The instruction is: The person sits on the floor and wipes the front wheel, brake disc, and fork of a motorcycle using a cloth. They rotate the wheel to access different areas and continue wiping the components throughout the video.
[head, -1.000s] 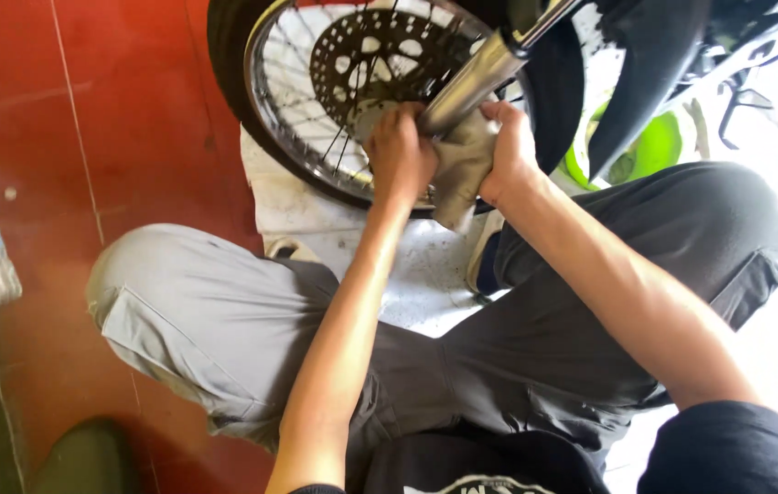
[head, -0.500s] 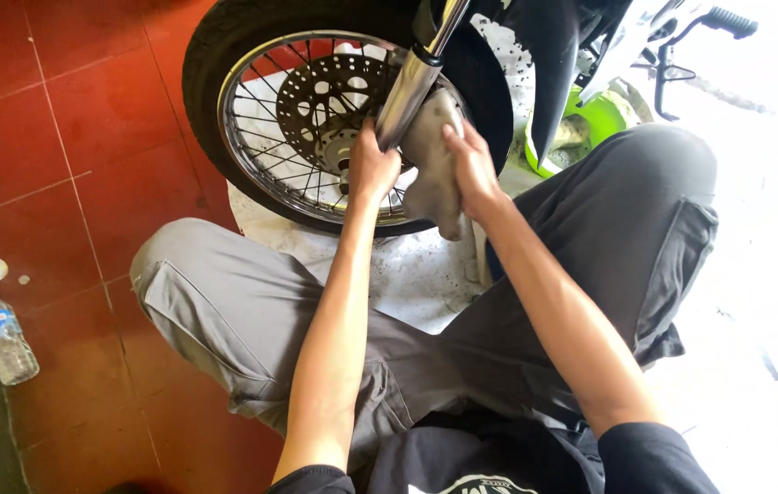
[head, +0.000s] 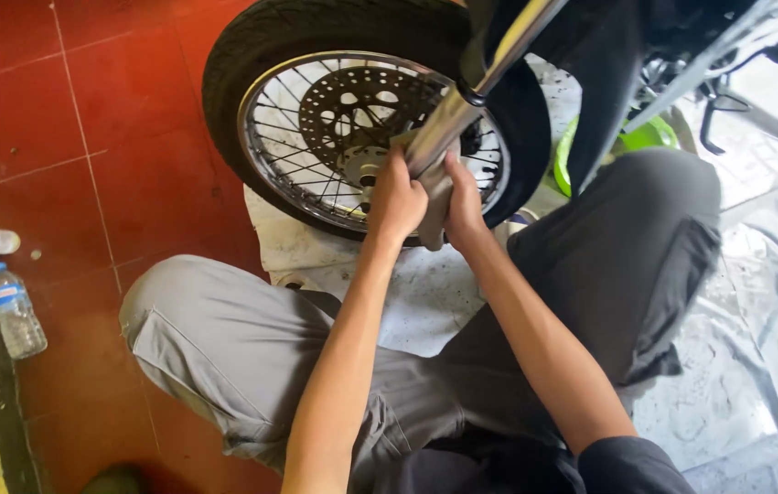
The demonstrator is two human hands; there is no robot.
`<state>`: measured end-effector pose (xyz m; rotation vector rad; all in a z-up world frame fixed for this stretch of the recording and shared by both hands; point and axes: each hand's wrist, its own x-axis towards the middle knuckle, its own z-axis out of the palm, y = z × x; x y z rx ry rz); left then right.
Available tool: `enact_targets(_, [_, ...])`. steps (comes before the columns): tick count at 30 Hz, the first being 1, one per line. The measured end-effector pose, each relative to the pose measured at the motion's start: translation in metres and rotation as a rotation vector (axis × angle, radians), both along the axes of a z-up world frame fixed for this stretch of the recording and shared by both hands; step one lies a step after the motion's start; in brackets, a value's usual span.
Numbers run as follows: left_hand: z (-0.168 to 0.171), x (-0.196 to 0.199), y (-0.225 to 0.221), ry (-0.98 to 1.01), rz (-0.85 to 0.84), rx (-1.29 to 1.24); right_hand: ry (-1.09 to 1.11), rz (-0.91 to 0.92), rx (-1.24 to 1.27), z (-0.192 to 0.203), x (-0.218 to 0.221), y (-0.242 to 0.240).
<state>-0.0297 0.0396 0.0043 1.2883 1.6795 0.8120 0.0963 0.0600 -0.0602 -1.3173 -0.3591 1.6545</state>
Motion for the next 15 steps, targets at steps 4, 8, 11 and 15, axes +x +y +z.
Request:
enact_targets(4, [-0.011, -0.001, 0.0, 0.018, -0.013, 0.047, -0.079, 0.07, 0.016, 0.004, 0.003, -0.011])
enact_targets(8, [0.013, -0.006, -0.001, 0.008, -0.044, 0.09, -0.094, 0.132, 0.01, 0.021, 0.005, -0.016])
enact_targets(11, [0.024, -0.01, -0.002, -0.068, -0.048, 0.092, -0.044, 0.105, 0.026, 0.005, 0.008, -0.008])
enact_targets(15, [-0.004, -0.006, 0.002, 0.033, 0.068, 0.163, -0.018, 0.098, 0.011, -0.017, 0.02, 0.015])
